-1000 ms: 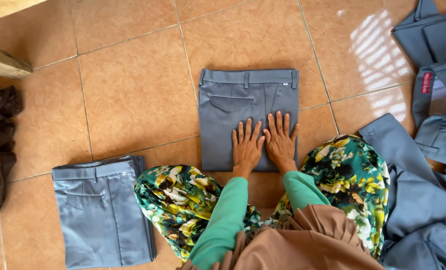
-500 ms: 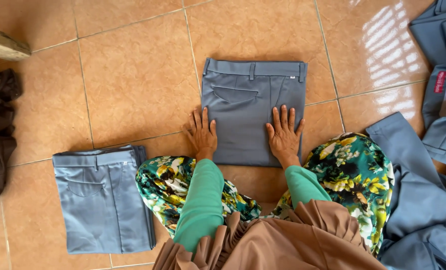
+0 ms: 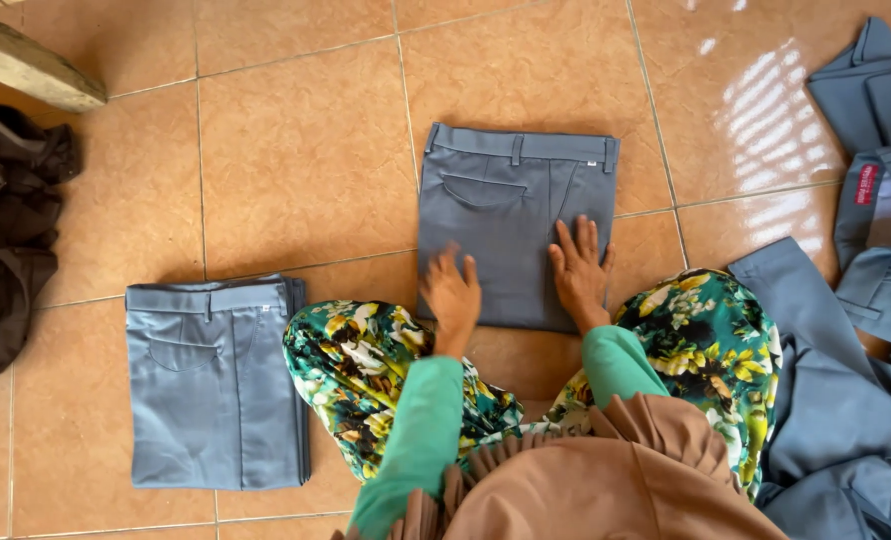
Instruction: Folding grey trousers into neat rectangles and stacking them on the floor in a sewing factory environment.
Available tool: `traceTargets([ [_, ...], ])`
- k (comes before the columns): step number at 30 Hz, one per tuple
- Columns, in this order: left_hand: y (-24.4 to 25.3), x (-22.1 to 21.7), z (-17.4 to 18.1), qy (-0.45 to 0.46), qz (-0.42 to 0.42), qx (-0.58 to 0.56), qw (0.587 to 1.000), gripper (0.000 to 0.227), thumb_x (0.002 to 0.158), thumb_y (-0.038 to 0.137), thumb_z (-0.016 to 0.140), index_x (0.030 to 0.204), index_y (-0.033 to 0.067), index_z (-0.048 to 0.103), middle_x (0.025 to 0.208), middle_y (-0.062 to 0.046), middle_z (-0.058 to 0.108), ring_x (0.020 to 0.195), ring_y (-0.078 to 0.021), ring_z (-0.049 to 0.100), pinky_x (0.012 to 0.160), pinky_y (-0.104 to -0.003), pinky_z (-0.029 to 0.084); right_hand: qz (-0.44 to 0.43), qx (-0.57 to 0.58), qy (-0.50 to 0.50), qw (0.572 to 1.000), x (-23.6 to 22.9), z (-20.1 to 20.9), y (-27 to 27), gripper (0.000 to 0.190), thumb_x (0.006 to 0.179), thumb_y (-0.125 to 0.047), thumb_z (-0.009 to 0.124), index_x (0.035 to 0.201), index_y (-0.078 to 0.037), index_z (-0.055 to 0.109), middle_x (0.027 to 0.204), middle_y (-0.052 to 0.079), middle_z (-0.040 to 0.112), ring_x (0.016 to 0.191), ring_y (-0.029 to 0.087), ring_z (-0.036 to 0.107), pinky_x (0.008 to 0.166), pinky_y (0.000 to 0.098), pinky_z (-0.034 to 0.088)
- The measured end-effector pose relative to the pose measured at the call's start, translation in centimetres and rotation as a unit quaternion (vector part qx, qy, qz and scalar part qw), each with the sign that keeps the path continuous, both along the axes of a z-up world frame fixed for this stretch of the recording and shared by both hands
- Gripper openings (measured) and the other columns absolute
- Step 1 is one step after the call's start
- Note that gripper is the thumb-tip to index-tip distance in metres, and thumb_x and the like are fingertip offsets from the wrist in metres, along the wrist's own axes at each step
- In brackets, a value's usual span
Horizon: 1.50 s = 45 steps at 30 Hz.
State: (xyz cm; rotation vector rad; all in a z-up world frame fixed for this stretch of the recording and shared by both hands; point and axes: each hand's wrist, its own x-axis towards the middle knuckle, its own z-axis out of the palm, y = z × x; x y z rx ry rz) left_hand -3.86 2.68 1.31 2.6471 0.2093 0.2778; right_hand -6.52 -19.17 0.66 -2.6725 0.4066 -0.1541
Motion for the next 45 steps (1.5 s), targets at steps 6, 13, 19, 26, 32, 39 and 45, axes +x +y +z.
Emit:
traceTargets([
  [6,-3.2,-9.5,-0.5,0.53,-0.008,-0.519,0.671,0.07,0.094,0.064,0.064,0.136,0.0077,0.06,0.103,-0.031,0.072,0.089,-0.0372,0.076,0.07,-0.041,0.065,-0.19,0.126,-0.166,0.959,-0.6,-5.8,-4.2,0.067,0.082,-0.012,0.086,0.142,-0.01,0.056,0.142,0.023,0.043,0.133,0.044,0.048,0.112,0.0517,0.041],
  [13,-7.1,-8.6,3.3,0.293,0.191,-0.769,0.536,0.115,0.086,0.029,0.093,0.155,-0.0016,0.007,0.154,-0.03,0.025,0.14,-0.0448,0.041,0.114,-0.055,0.039,-0.292,0.603,-0.008,0.742,-2.1,4.3,-0.5,0.094,0.087,-0.013,0.085,0.162,-0.016,0.028,0.151,0.021,0.047,0.145,0.039,0.042,0.115,0.0585,0.034],
  [19,-4.0,-8.5,4.5,0.233,0.224,-0.792,0.517,0.088,0.083,0.013,0.093,0.141,0.0044,0.026,0.145,-0.02,0.039,0.132,-0.0354,0.044,0.111,-0.052,0.032,-0.271,0.722,0.07,0.633,-1.7,1.9,-1.3,0.081,0.081,-0.023,0.087,0.152,-0.02,0.048,0.151,0.016,0.051,0.142,0.039,0.046,0.114,0.0629,0.036],
  [26,0.5,-7.5,9.2,0.194,0.145,-0.793,0.559,0.077,0.079,0.016,0.093,0.139,0.0005,0.047,0.115,-0.015,0.067,0.096,-0.0306,0.071,0.078,-0.044,0.061,-0.25,0.779,0.03,0.574,3.6,-9.4,-9.8,0.051,0.082,-0.026,0.088,0.127,-0.016,0.068,0.12,0.006,0.073,0.117,0.027,0.071,0.108,0.049,0.05],
  [32,5.8,-3.3,15.8,0.11,0.066,-0.818,0.561,0.07,0.08,0.017,0.087,0.137,0.0055,0.049,0.125,-0.017,0.066,0.109,-0.0309,0.068,0.085,-0.042,0.06,-0.202,0.768,-0.005,0.607,10.1,2.2,-5.9,0.015,0.084,-0.016,0.078,0.097,-0.017,0.071,0.097,0.002,0.078,0.091,0.019,0.078,0.088,0.0343,0.065],
  [39,21.4,-3.1,22.5,-0.08,0.043,-0.818,0.567,0.051,0.076,0.007,0.085,0.122,0.0071,0.063,0.118,-0.013,0.073,0.108,-0.0236,0.069,0.1,-0.037,0.056,-0.048,0.766,0.036,0.641,17.1,23.2,14.9,0.034,0.075,-0.014,0.075,0.108,-0.01,0.077,0.107,0.005,0.081,0.097,0.018,0.079,0.094,0.0296,0.066],
  [45,34.8,-14.0,27.4,-0.182,0.212,-0.729,0.625,0.039,0.082,0.001,0.077,0.118,0.0004,0.061,0.12,-0.016,0.071,0.112,-0.0249,0.067,0.101,-0.038,0.056,0.034,0.752,0.141,0.643,17.7,24.6,35.4,0.028,0.066,-0.008,0.079,0.092,-0.017,0.075,0.084,0.001,0.076,0.063,0.014,0.068,0.04,0.0228,0.039],
])
